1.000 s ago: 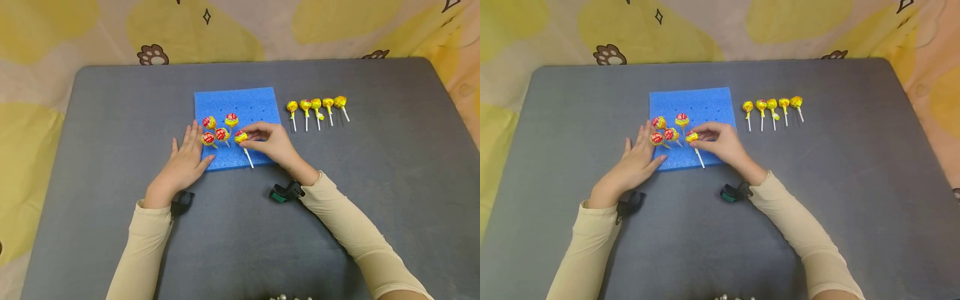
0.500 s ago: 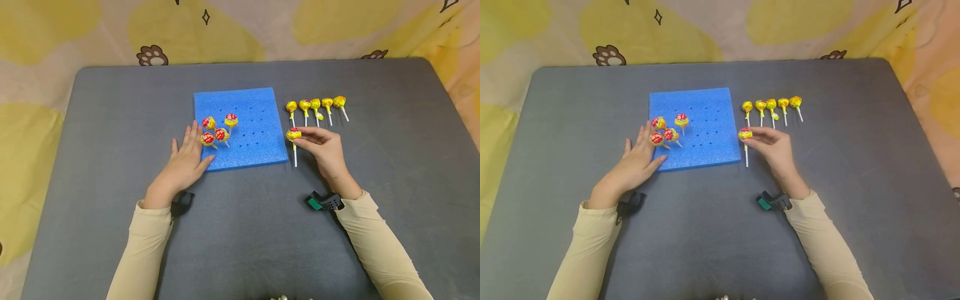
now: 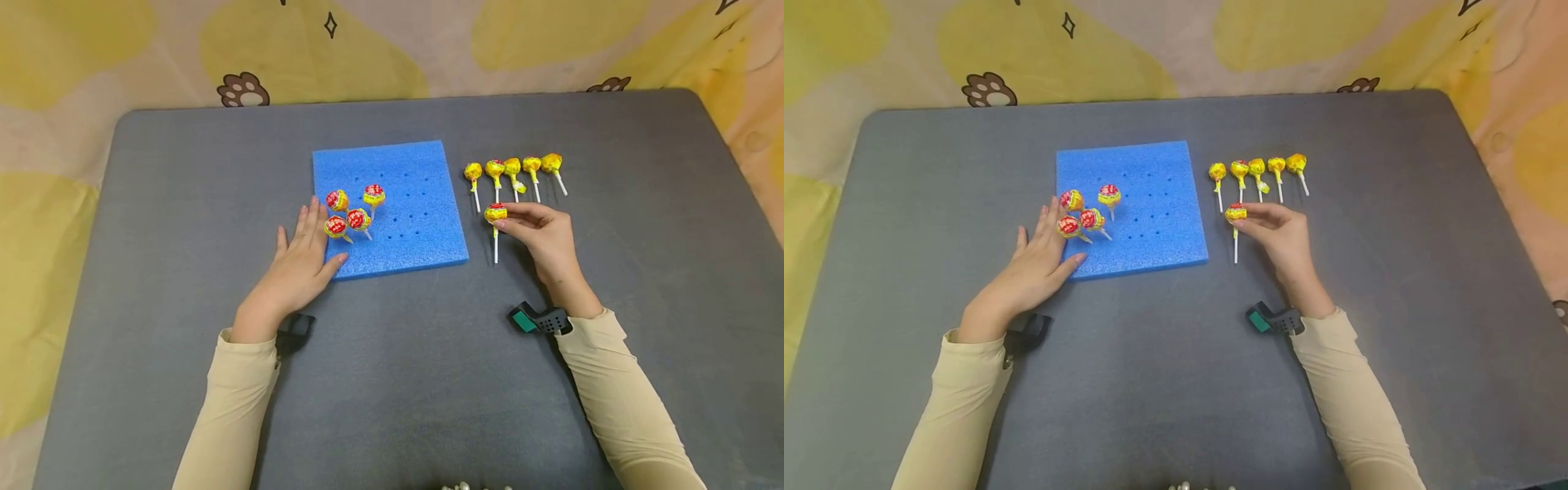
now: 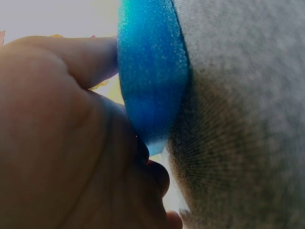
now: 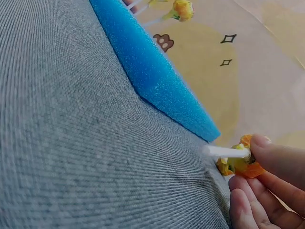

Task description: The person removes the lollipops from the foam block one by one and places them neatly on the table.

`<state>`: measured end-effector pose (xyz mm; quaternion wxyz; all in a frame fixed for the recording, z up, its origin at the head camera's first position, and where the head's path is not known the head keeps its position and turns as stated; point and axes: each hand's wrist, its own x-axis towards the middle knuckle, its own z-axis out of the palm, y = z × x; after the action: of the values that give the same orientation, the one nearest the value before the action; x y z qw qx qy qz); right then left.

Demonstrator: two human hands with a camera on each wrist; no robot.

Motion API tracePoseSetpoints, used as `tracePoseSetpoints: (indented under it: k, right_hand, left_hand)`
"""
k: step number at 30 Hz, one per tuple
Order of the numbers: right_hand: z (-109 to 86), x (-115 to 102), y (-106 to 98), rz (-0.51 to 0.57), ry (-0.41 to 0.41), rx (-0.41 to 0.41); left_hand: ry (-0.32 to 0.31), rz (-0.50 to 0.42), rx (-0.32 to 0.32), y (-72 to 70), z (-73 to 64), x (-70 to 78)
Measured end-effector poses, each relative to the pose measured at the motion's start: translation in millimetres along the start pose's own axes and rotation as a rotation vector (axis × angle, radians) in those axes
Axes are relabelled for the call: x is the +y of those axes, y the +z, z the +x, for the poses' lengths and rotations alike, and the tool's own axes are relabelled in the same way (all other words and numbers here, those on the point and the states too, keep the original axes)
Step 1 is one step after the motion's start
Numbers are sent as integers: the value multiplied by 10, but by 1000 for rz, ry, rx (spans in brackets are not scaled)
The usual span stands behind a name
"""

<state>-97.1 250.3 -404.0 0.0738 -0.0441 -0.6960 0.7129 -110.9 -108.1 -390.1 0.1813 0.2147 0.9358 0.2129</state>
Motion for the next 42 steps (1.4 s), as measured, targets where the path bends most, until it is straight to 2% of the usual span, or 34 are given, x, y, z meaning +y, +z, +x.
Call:
tracePoseSetpoints:
  k: [4, 10, 13, 25, 32, 37, 42]
  right_hand:
    - [9, 2, -10, -84, 3, -6]
    - [28, 8, -4, -281, -6, -20]
    - [30, 2, 2, -315, -11, -28]
    - [28, -11, 2, -266, -16, -46]
    - [-15, -19, -57, -135, -3, -53]
    - [-5, -18, -44, -124, -1, -50]
    - [12, -36, 4, -136, 12, -13]
  left_hand:
    - [7, -1, 4, 1, 3, 1]
    - [13, 2, 12, 5, 6, -8]
    - [10, 2, 9, 2, 4, -6]
    - [8, 12, 14, 8, 16, -11]
    - [22, 12, 12, 43, 21, 4]
    - [13, 18, 11, 32, 14, -5]
    - [7, 12, 7, 17, 3, -8]
